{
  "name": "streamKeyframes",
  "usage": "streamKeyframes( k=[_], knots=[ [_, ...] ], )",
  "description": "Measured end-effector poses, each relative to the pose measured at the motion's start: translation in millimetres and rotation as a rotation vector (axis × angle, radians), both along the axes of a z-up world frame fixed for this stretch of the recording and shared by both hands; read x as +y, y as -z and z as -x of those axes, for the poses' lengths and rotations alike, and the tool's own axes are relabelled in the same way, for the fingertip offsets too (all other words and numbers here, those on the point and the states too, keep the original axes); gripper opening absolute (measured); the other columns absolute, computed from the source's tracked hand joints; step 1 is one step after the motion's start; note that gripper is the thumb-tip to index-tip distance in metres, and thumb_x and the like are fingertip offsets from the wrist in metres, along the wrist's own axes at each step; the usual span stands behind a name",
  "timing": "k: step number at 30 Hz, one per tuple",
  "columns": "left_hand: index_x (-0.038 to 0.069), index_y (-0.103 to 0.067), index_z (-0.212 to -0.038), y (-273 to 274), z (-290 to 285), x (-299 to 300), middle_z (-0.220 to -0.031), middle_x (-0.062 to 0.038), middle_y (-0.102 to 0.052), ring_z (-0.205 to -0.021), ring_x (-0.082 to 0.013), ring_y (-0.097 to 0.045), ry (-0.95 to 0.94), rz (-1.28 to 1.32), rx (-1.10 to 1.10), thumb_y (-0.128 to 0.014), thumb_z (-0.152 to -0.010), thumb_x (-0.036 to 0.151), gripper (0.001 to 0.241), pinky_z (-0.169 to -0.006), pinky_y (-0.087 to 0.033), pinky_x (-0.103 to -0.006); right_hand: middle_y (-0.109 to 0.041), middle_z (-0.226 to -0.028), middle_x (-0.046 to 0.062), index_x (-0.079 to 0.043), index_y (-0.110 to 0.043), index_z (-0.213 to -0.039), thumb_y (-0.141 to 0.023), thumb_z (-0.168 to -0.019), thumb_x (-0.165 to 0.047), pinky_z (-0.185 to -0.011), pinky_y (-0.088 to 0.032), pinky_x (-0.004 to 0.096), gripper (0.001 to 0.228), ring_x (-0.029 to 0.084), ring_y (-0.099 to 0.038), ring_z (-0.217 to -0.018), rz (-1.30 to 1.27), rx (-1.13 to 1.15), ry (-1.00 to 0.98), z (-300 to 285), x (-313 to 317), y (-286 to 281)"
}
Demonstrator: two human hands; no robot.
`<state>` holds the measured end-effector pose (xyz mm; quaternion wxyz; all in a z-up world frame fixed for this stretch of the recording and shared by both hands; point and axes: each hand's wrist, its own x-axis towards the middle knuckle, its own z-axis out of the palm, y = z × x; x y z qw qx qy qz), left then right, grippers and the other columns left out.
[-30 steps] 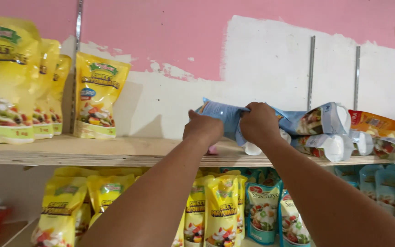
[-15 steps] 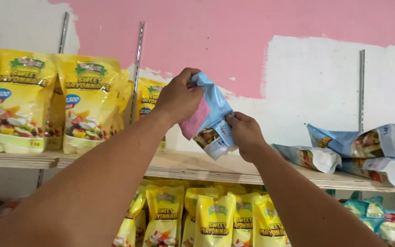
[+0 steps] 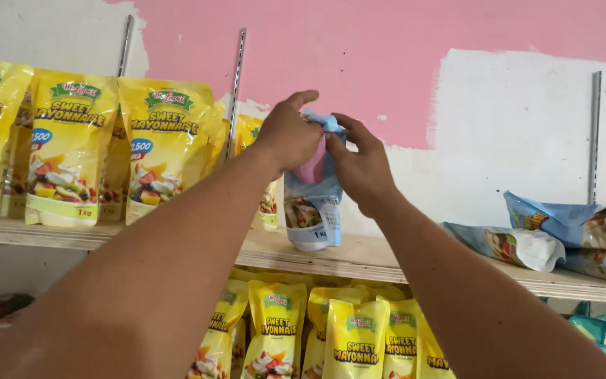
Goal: The recorder is seen organizing and arranging pouches of mayonnaise and sauce on wooden shelves in a grocery store.
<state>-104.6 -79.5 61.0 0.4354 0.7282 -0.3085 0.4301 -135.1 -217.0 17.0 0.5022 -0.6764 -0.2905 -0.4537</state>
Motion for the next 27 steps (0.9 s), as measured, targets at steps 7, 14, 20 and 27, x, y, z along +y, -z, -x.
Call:
streamKeyframes(
  k=[7, 14, 20, 27],
  knots=[
    [0.014, -0.053, -0.151, 3.7, 8.0, -0.4, -0.118, -0.017, -0.066, -0.11, -0.0259, -0.068, 0.309, 0.218, 0.105, -0.056, -0.086, 0.013, 0.066, -0.091, -0.056, -0.0325, -0.071, -0.12, 0.012, -0.017, -0.065, -0.138, -0.066, -0.09, -0.041, -0.083, -0.063, 0.047, 0.054, 0.028, -0.07, -0.108, -0.048, 0.124, 0.008, -6.2, 1.4, -14.1],
    [0.012, -0.056, -0.149, 4.1, 12.7, 2.7, -0.111, -0.016, -0.071, -0.097, -0.0217, -0.071, 0.504, 0.39, 0.224, -0.052, -0.084, 0.009, 0.065, -0.086, -0.059, -0.0328, -0.071, -0.109, 0.011, -0.019, -0.077, -0.118, -0.065, -0.092, -0.05, -0.084, -0.061, 0.048, 0.042, 0.029, -0.07, -0.105, -0.01, 0.163, 0.165, 0.3, -4.4, -26.2],
    [0.027, -0.078, -0.115, -12.5, -51.5, 25.9, -0.097, -0.003, -0.075, -0.093, -0.0197, -0.075, -0.083, 0.272, 0.069, -0.057, -0.085, 0.016, 0.038, -0.077, -0.056, -0.0286, -0.07, -0.094, 0.007, -0.02, -0.076, -0.117, -0.065, -0.097, -0.04, -0.081, -0.06, 0.038, 0.031, 0.022, -0.069, -0.094, 0.031, 0.172, 0.313, -11.0, -20.0, -58.7],
    [0.013, -0.074, -0.118, -3.3, -36.3, 35.1, -0.112, -0.013, -0.074, -0.116, -0.0332, -0.069, -0.343, 0.156, 0.307, -0.055, -0.081, 0.043, 0.052, -0.093, -0.056, -0.0412, -0.064, -0.086, 0.011, -0.008, -0.078, -0.107, -0.07, -0.091, -0.018, -0.083, -0.067, 0.04, 0.02, 0.021, -0.075, -0.082, -0.198, 0.228, 0.135, -14.0, -25.0, -76.6]
  ],
)
